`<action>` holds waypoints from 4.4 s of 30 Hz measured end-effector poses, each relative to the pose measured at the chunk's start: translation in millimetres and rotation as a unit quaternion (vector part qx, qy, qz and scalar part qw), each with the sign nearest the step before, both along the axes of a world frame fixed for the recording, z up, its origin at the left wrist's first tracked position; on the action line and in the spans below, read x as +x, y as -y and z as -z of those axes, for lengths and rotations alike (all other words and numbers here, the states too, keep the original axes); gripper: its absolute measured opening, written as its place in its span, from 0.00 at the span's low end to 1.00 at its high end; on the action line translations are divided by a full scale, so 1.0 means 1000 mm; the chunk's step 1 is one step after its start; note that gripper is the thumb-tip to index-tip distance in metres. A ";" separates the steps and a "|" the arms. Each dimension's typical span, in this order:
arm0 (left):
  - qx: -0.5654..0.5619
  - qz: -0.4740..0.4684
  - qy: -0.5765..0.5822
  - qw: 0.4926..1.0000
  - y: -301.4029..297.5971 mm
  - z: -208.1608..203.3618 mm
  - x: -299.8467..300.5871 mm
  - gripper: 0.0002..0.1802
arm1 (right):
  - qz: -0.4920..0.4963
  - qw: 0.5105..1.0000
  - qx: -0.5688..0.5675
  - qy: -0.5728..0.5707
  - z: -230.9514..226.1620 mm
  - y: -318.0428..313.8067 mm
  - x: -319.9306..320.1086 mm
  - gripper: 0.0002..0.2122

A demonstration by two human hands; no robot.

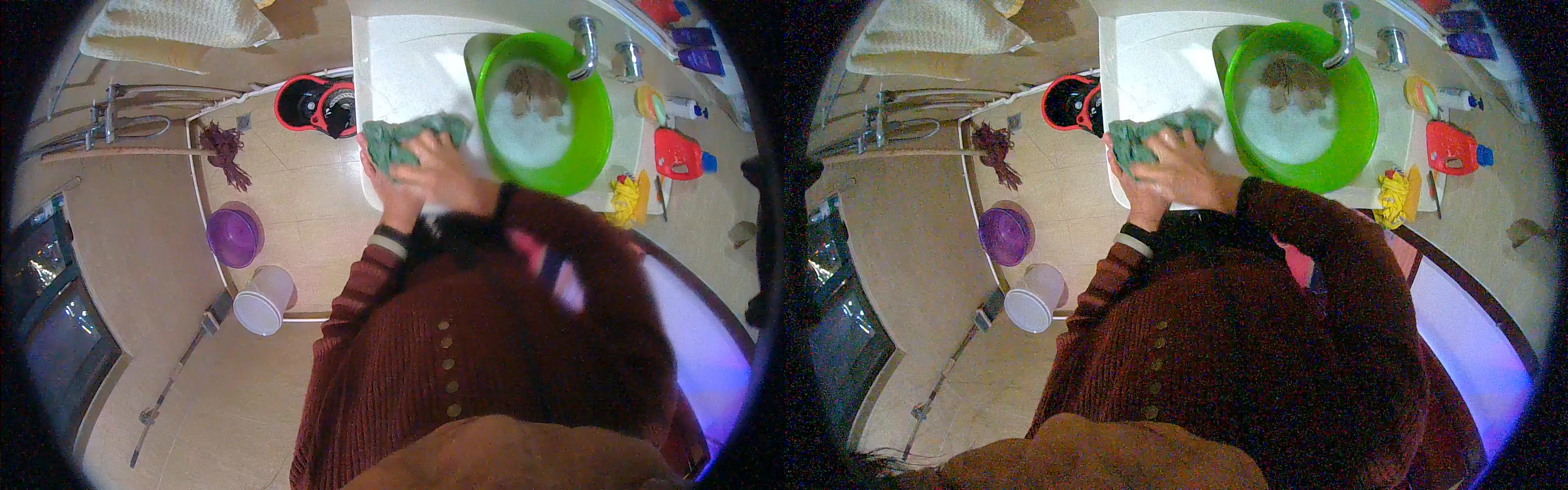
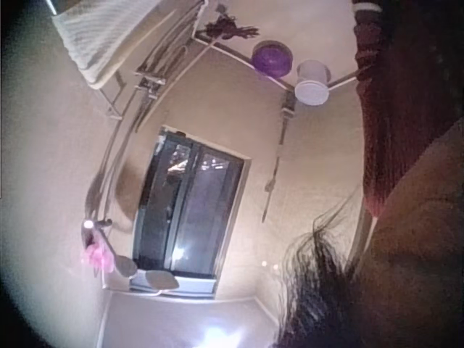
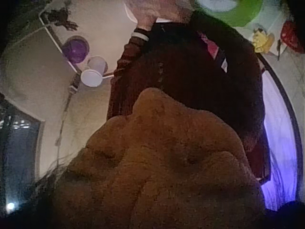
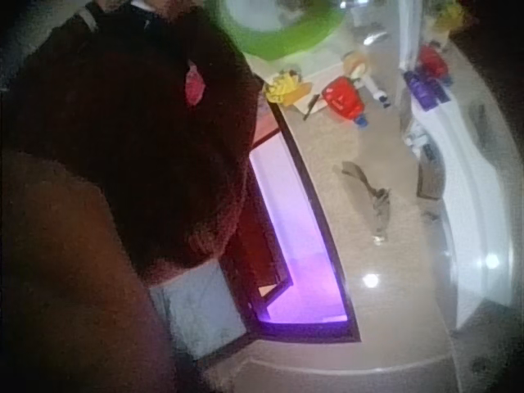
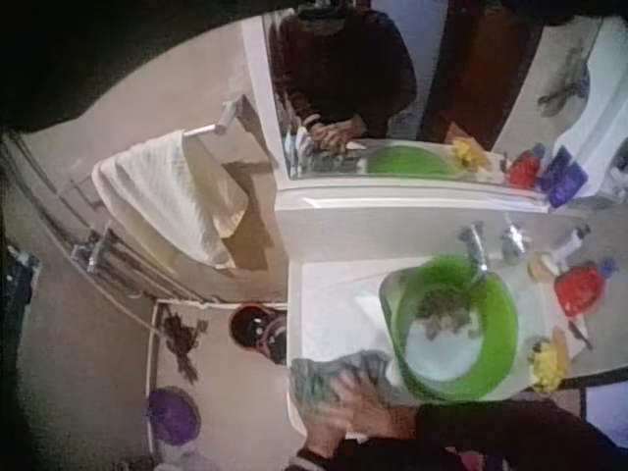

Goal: The person hand-washes a green cloth and a yellow cloth in a green basin filled with soapy water at a bathroom sink. They scrub, rinse, and wring each cloth, then place them on the sink counter.

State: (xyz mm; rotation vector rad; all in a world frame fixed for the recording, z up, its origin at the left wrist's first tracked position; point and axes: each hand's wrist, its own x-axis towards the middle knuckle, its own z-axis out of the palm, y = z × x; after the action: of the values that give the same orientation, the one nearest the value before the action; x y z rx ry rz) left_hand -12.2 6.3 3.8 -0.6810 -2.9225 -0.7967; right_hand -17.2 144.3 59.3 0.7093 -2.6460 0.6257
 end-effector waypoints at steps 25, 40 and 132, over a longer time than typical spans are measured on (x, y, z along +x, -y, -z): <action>-0.087 -0.006 0.052 0.995 -0.003 -0.003 -0.001 0.42 | 0.068 0.992 0.000 0.102 0.022 0.002 -0.064 0.12; -0.021 -0.019 0.029 0.999 -0.008 -0.003 -0.003 0.44 | 0.140 0.982 0.123 0.044 0.047 -0.038 -0.132 0.22; 0.034 -0.038 0.024 0.998 -0.006 0.007 0.001 0.49 | 0.000 0.998 -0.061 -0.015 0.008 -0.002 0.018 0.15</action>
State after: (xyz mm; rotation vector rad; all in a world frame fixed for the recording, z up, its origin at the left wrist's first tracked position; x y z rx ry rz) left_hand -11.2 12.0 -3.6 -0.5504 -2.9271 -0.9114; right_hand 0.7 146.4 51.7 0.6779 -2.5555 0.7625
